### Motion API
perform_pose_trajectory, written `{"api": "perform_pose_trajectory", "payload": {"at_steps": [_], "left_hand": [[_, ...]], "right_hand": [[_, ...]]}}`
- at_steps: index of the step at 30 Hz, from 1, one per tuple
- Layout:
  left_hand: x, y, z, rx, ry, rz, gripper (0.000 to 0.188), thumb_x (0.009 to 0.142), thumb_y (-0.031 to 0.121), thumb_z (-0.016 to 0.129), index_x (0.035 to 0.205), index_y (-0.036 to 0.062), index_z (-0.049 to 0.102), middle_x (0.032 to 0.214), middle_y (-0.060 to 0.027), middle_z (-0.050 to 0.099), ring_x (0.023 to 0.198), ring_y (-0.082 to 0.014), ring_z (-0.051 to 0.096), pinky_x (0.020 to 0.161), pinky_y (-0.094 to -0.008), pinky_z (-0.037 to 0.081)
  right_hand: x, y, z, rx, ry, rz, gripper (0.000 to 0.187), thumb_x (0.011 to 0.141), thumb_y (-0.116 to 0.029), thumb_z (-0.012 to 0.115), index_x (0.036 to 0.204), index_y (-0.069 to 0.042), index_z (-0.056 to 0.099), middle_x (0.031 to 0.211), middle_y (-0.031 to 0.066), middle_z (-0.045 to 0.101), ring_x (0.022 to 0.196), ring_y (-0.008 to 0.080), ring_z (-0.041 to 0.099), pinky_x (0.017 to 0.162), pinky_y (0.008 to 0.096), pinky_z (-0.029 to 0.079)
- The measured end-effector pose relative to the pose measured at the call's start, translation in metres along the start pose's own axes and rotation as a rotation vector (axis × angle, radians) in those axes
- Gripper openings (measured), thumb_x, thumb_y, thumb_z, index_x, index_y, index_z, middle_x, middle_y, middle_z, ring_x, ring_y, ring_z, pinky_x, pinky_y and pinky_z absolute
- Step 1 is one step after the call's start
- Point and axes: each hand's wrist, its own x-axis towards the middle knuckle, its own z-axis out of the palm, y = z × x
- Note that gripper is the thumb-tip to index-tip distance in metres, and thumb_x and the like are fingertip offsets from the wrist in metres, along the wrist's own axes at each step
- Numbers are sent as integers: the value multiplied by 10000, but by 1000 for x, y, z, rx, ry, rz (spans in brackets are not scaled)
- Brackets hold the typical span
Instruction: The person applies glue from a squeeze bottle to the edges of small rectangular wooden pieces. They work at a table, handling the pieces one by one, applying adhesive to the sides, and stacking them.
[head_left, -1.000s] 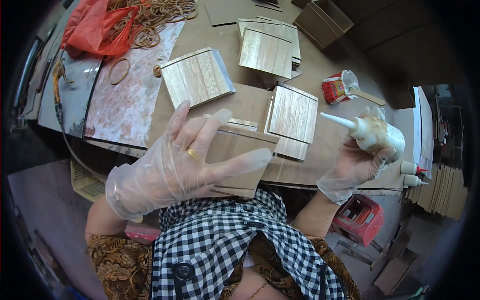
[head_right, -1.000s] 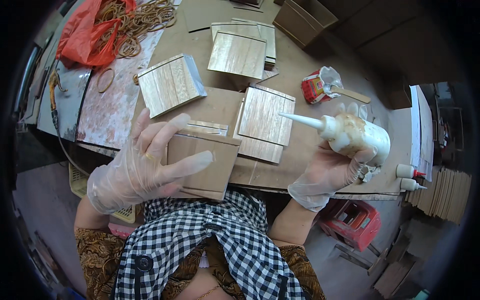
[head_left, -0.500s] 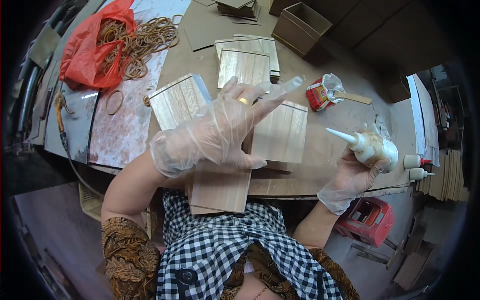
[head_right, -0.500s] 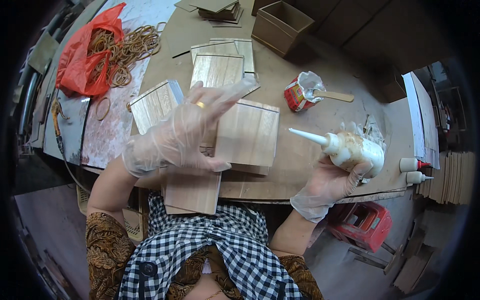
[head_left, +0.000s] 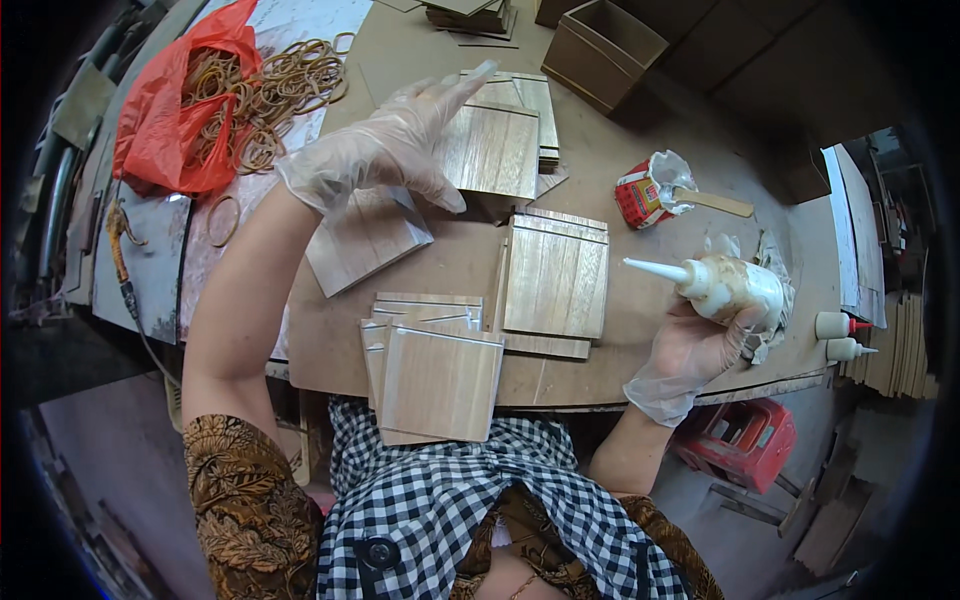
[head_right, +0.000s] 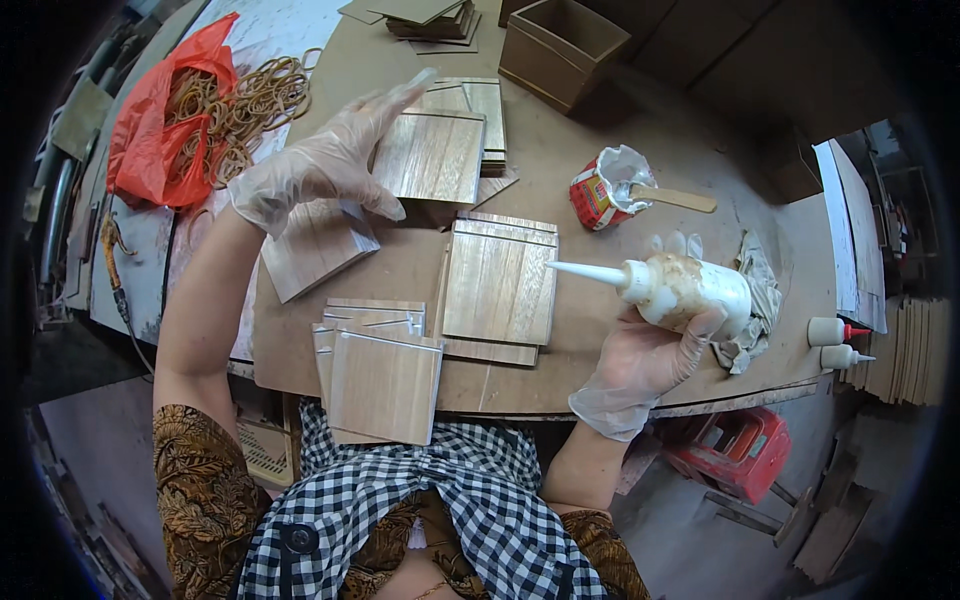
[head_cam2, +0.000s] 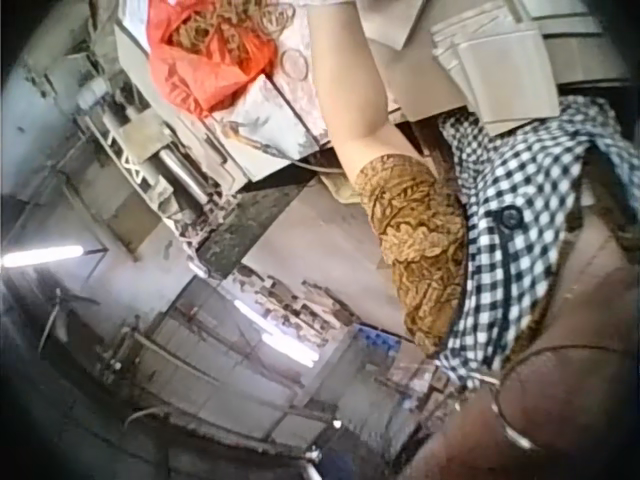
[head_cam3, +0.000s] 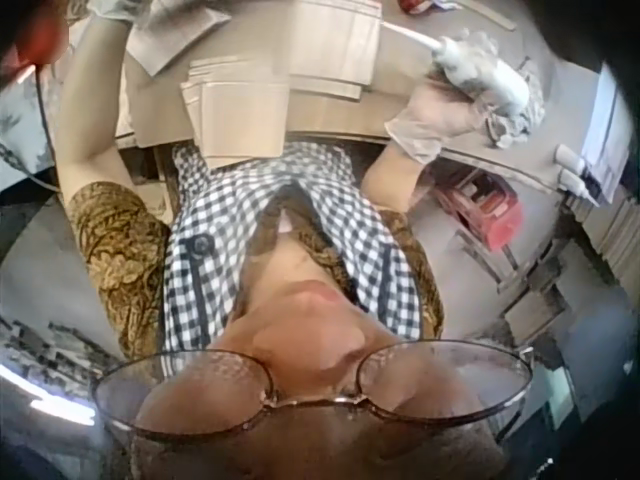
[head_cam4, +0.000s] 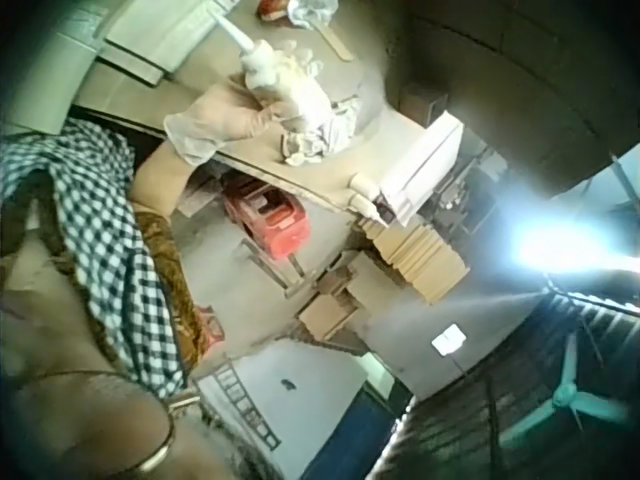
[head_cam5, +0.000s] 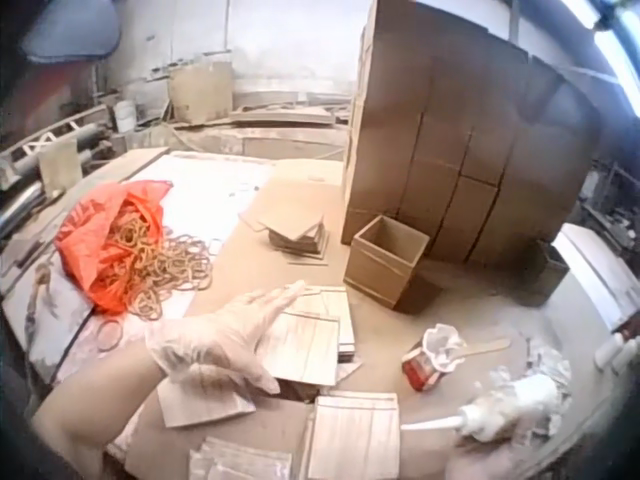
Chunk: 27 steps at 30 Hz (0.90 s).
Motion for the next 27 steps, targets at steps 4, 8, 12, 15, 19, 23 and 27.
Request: {"api": "perform_pose_trajectory", "payload": {"at_steps": [4, 8, 12, 15, 19, 23, 27], "left_hand": [[-1, 22, -10, 90, -81, -124, 1318, 492, 270, 866, 1555, 175, 94, 1375, -250, 453, 1309, -441, 367, 1122, -459, 320], [-27, 29, -7, 3, 121, 105, 1287, 505, 281, 874, 1548, 159, 130, 1404, -227, 426, 1291, -423, 392, 1114, -469, 309], [-104, 63, -6, -142, 127, 280, 1263, 502, 287, 889, 1524, 60, 182, 1534, -212, 296, 1331, -383, 376, 1136, -460, 236], [-160, 87, 10, -207, -35, 20, 1226, 498, 198, 884, 1515, 63, 212, 1419, -201, 383, 1305, -400, 372, 1123, -469, 275], [-196, 94, 45, -250, 49, -53, 1208, 529, 168, 874, 1522, 67, 193, 1404, -204, 387, 1263, -422, 385, 1119, -479, 296], [-214, 86, 63, -379, 139, -38, 1213, 552, 219, 896, 1506, 8, 176, 1547, -220, 237, 1435, -401, 209, 1167, -446, 194], [-221, 77, 73, -477, 200, -5, 1236, 576, 263, 910, 1510, 4, 144, 1563, -213, 197, 1462, -386, 151, 1179, -446, 164]], "right_hand": [[1, 6, 5, -5, 1, 4, 848, 857, -363, 710, 1467, 9, 253, 1442, 249, 404, 1319, 439, 415, 1040, 541, 457], [-5, 7, 11, -44, -17, 19, 883, 839, -375, 727, 1471, 8, 244, 1452, 253, 390, 1335, 438, 395, 1050, 544, 445], [-13, 10, 21, 26, -70, 27, 864, 818, -379, 748, 1437, 10, 288, 1421, 232, 421, 1307, 409, 431, 1043, 541, 453], [-30, 16, 31, 77, -117, 102, 755, 811, -358, 763, 1352, 9, 387, 1305, 162, 512, 1272, 336, 484, 1029, 527, 482], [-58, 39, 54, -23, -338, 216, 763, 775, -336, 809, 1292, -11, 353, 1145, 60, 458, 1136, 230, 468, 934, 396, 504], [-67, 65, 79, -36, -549, 343, 813, 658, -295, 855, 1244, -68, 340, 1039, 27, 424, 1005, 160, 449, 814, 278, 476], [-83, 70, 109, -341, -578, 321, 798, 601, -245, 888, 1208, -98, 392, 968, -3, 435, 970, 130, 459, 803, 228, 451]]}}
